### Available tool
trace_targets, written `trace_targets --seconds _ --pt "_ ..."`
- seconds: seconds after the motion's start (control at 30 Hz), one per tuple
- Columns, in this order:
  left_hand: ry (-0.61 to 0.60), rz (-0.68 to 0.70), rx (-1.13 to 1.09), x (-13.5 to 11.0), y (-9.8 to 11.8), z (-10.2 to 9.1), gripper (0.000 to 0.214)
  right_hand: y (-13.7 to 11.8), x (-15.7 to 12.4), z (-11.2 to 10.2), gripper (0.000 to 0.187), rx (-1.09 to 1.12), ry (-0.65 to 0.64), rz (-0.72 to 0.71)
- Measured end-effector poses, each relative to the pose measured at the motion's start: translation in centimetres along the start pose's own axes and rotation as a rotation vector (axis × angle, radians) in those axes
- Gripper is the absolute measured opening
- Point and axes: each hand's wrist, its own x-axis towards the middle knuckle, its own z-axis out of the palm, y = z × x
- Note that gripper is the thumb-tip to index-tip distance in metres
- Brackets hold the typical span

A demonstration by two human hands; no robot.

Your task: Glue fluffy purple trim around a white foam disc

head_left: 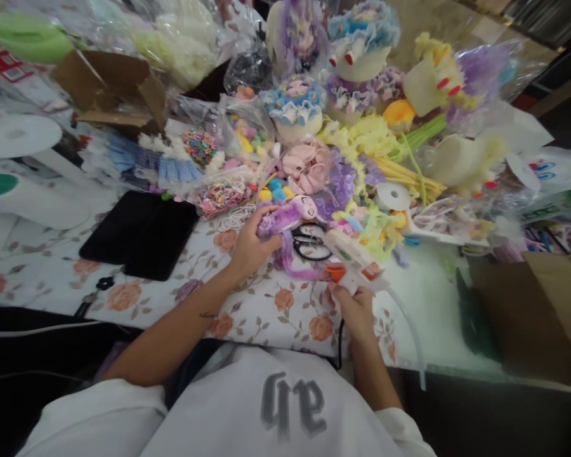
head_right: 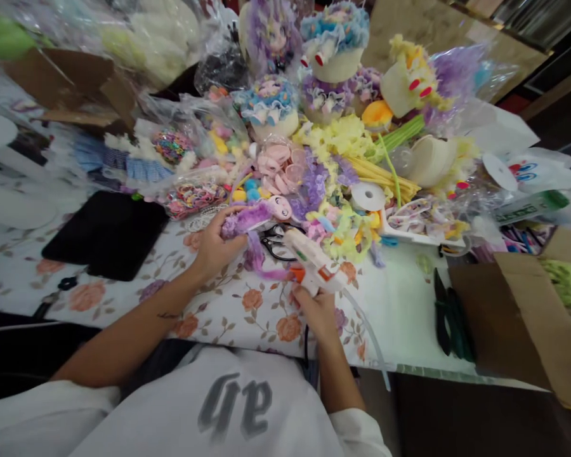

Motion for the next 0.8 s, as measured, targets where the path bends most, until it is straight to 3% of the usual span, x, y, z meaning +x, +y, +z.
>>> trace_targets --seconds 0.1,0.23,0.8 --pt "-0.001 0.000 -0.003 0.1 0.0 -0.1 0.050 0.7 0.0 1.5 0.024 -0.020 -0.067 0.028" --pt "-0.020 -0.017 0.032 0.1 0.2 -0.1 0.049 1.8 -0.5 1.8 0.012 -0.112 -0.062 0.047" --pt "-0.084 0.004 0.036 -0.2 0.6 0.1 0.049 2.2 -0.4 1.7 0.023 -0.182 -0.088 -0.051"
